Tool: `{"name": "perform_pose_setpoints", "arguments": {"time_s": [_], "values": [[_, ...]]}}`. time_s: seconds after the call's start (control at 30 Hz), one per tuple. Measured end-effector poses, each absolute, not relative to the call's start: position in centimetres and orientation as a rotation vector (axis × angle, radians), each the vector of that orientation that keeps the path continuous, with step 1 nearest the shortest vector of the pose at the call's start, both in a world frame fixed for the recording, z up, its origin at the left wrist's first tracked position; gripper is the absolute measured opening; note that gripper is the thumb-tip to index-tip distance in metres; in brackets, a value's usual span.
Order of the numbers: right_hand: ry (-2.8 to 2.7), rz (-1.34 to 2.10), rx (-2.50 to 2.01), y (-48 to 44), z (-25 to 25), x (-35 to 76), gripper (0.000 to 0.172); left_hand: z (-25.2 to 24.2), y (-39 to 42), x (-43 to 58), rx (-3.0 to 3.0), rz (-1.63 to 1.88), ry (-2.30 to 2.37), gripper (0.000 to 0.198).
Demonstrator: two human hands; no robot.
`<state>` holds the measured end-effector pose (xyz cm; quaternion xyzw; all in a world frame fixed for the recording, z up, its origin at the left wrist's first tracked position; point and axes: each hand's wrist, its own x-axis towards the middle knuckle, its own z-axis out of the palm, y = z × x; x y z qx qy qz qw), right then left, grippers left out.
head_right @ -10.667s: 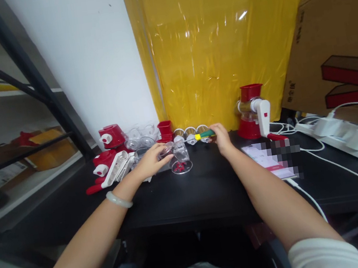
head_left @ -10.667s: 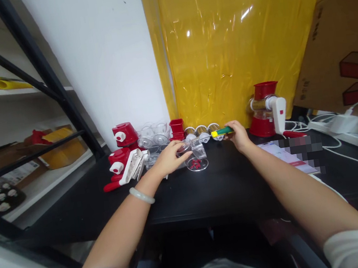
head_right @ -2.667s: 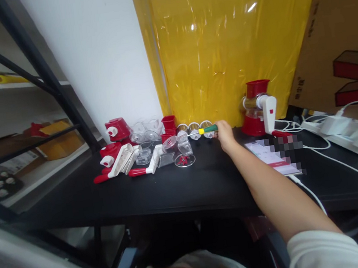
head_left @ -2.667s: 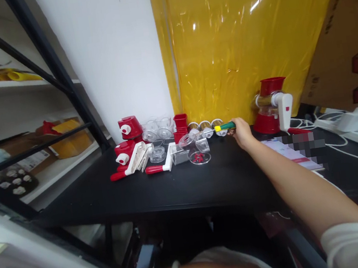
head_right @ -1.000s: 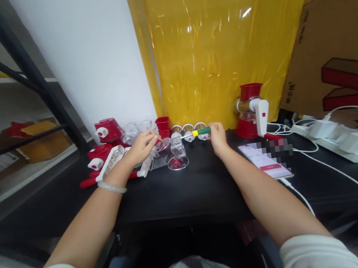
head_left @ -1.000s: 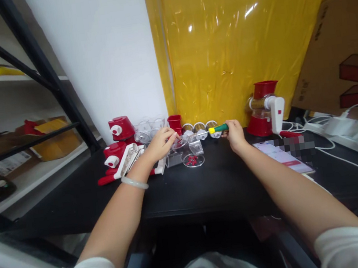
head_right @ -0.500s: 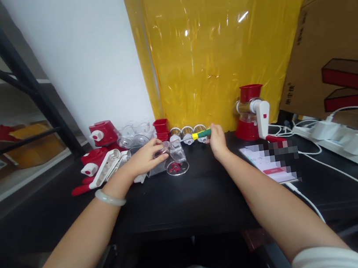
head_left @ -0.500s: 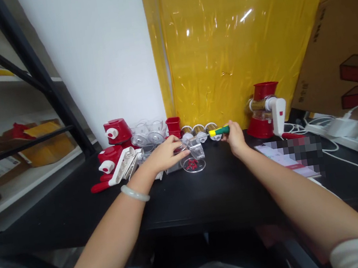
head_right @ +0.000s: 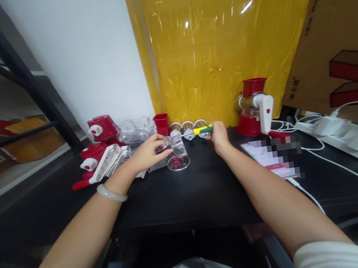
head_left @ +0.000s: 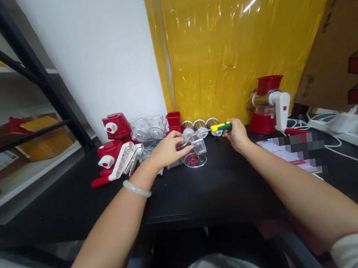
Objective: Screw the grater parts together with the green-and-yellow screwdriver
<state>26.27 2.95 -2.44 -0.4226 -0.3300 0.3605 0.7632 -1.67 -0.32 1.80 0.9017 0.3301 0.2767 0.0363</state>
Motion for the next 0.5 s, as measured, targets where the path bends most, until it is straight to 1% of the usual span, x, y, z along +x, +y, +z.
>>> {"name": "perform_pose_setpoints", "arguments": {"time_s": [0.1,0.17,0.43,0.5], "values": [[-0.680,0.857,-0.898,2.78,-2.35,26.10,0.006,1.71,-0.23,-1.64,2.789,0.867,1.005,0.041],[-0.651,0.900,-0.899,2.60,-2.29,25.93,0.007,1.65,-0.19,-1.64,2.810,0.865,1.016,0.042],[-0.634,0.925,-0.895,2.12,-2.13,25.28,0.017,1.83,-0.49,-1.61,2.868,0.820,1.096,0.045],[-0.655,0.874,-0.912,2.27,-2.25,25.50,0.024,1.91,-0.58,-1.57,2.868,0.810,1.107,0.045]]}}
